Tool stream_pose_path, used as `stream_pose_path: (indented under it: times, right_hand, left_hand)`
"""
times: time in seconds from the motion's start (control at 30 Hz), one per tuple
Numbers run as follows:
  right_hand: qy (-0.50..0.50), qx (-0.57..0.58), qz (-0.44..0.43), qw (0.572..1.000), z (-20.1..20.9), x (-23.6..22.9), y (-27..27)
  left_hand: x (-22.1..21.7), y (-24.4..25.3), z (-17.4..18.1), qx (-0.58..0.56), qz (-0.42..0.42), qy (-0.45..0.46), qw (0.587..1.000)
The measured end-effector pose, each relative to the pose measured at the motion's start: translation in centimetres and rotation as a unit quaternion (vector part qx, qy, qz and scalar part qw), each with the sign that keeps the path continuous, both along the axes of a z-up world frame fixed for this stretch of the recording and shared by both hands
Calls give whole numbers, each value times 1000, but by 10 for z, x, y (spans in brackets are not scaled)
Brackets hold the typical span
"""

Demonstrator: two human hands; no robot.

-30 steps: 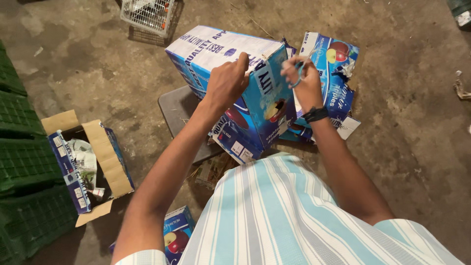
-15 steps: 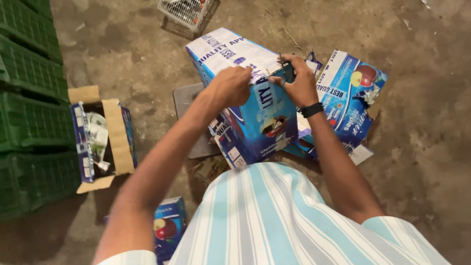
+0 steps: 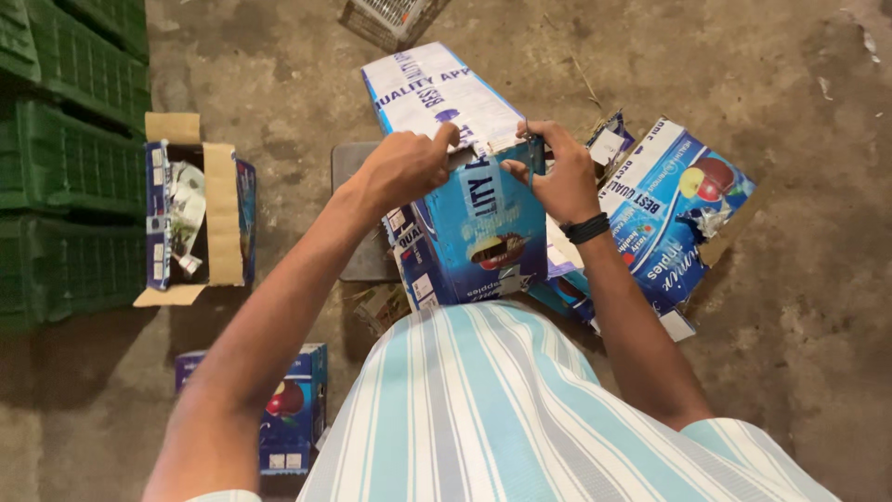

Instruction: The person uses shears to cut open several cardboard boxes labeled 'Quality Apple' in a warehouse setting. They cut along the edges and flaps, remove the boxes, and repeat the process with additional boxes.

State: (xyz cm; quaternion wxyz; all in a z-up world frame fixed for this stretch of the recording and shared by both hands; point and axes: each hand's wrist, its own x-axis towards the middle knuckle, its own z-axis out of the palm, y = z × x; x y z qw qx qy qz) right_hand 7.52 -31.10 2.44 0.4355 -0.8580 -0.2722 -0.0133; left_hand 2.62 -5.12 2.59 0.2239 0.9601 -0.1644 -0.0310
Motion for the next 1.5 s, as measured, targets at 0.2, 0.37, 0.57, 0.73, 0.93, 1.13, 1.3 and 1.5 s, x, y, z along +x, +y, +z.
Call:
stream_pose_path:
  times: [0.2,0.37,0.57,0.73,0.93,1.13,1.3,1.5]
  right_hand:
    - [-39,5,26,999,2,3,1]
    - [-53,-8,16,998,-5,5,6]
    - [-57,-19,30,998,-4,0,-2]
    - [-51,-21,75,996,16,-8,-10]
    - [107,9,34,994,53,-30,-28]
    - [702,14,231,673,39,-16,-13]
    - [720,-34,119,683,28,-17,-2]
    - [765,-33,86,637,38,-23,-3]
  left_hand:
    - [-15,-10,5,-16,63,-68,996]
    - [-25,-20,7,-28,146,-114,982]
    - [-25,-36,-13,19,164,-77,983]
    - [-51,-59,-34,72,170,-165,969]
    - [-76,-64,-39,45,230,-264,936]
    - [-92,-66,-38,55,220,-280,933]
    - [-91,-71,-35,66,210,-299,928]
    - [-101,-81,-23,68,182,-314,929]
